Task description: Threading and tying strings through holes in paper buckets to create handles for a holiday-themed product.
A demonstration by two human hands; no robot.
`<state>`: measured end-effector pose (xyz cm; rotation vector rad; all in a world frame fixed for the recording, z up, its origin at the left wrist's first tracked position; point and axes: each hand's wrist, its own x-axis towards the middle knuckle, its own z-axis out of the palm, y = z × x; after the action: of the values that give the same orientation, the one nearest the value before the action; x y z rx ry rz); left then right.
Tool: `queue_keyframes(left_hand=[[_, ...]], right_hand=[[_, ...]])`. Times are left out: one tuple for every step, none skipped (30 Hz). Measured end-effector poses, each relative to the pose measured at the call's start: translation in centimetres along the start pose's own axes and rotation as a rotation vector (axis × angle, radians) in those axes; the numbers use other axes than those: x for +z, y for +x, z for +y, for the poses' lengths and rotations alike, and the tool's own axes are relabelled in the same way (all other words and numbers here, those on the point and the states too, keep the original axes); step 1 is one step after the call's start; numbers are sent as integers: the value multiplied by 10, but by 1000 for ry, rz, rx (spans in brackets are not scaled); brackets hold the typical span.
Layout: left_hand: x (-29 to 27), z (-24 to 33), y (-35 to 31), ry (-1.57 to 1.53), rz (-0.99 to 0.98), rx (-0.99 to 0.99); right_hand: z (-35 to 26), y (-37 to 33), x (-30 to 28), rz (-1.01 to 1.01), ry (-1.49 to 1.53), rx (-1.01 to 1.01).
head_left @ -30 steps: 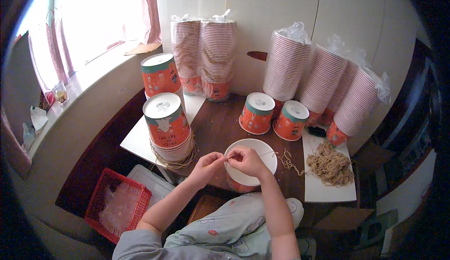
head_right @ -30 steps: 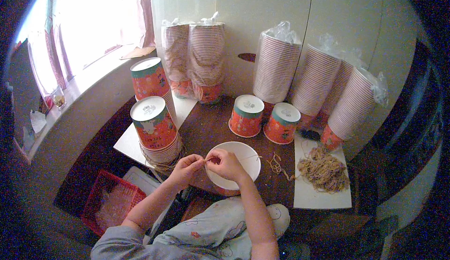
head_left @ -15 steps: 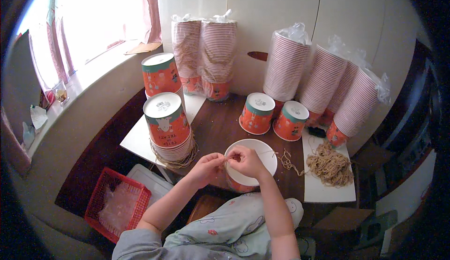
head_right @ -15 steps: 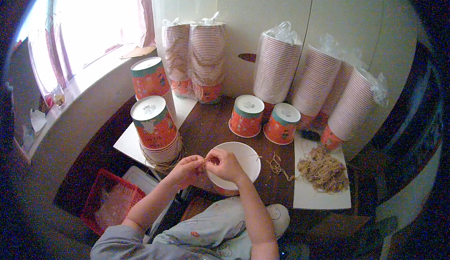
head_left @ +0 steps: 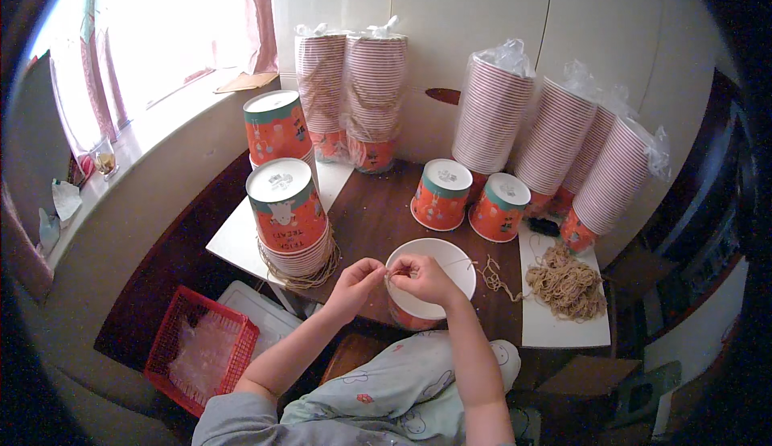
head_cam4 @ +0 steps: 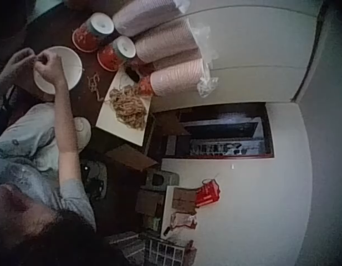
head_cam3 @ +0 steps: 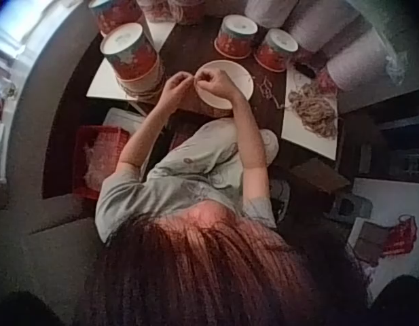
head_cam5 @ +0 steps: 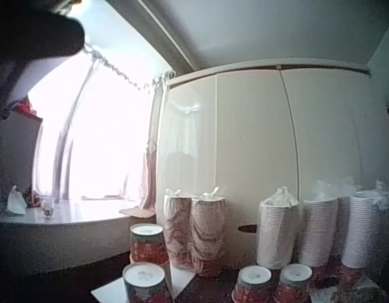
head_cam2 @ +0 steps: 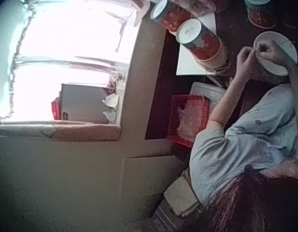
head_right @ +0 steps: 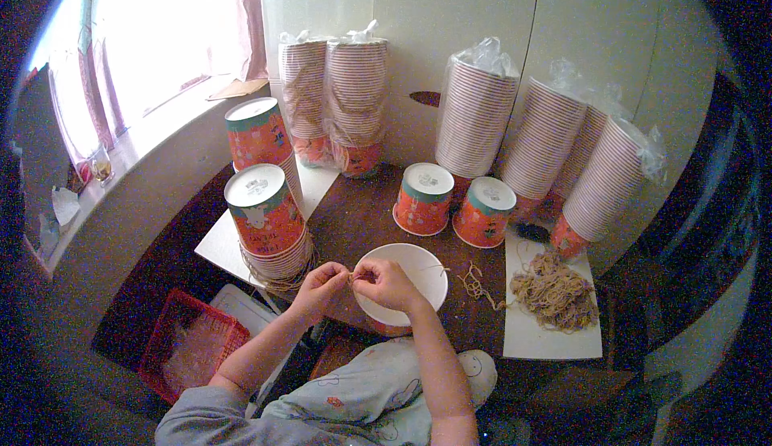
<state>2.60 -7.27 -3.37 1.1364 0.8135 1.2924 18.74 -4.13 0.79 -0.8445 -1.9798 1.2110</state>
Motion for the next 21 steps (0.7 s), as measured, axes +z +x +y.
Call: queue_keyframes(left_hand=[[0, -1, 0, -24, -9, -24], [0, -1, 1, -24, -10, -24], [-2, -2, 1, -59, -34, -74], [-3, -2, 0, -94, -57, -124], [-4, -1, 0, -95, -57, -124], [-4, 0, 1, -160, -71, -191], [-4, 1, 1, -225, -85, -258], [-4, 0, 1, -225, -85, -258], [-4, 0, 2, -295, -100, -270], [-5, -1, 3, -366, -115, -281], [-6, -2, 3, -366, -116, -281], [-9, -3, 4, -396, -118, -280], [-10, -3, 4, -426, -121, -278], [-10, -2, 3, -426, -120, -277], [-9, -1, 3, -432, -102, -276], [-7, 1, 3, -437, -85, -275], [-6, 3, 2, -438, -85, -273], [-5, 5, 1, -440, -75, -281], [-5, 6, 1, -442, -65, -288], [-5, 7, 0, -442, -61, -287], [-4, 7, 0, -409, -39, -284]], right_hand=[[1, 0, -1, 1, 0, 1], [2, 0, -1, 4, 3, -7], [3, 0, -1, 4, 6, -15], [3, 0, -1, 4, 5, -15], [2, 0, -1, 7, 1, -13], [2, 0, -1, 10, -1, -12], [2, 0, -1, 10, -1, -12], [1, 0, 0, 21, -21, 2], [0, 0, 0, 33, -41, 15], [-2, 0, 1, 33, -42, 15], [-5, 1, 3, 95, -133, -75], [-6, 1, 4, 155, -224, -165], [-7, 1, 4, 154, -224, -166], [-8, 1, 4, 172, -252, -213], [-8, 1, 3, 191, -280, -260], [-7, 1, 3, 190, -281, -261], [-5, 2, 2, 203, -317, -313], [-4, 2, 3, 214, -351, -365], [-5, 2, 4, 211, -349, -367], [-8, 1, 5, 220, -417, -396], [-9, 0, 5, 231, -488, -424]])
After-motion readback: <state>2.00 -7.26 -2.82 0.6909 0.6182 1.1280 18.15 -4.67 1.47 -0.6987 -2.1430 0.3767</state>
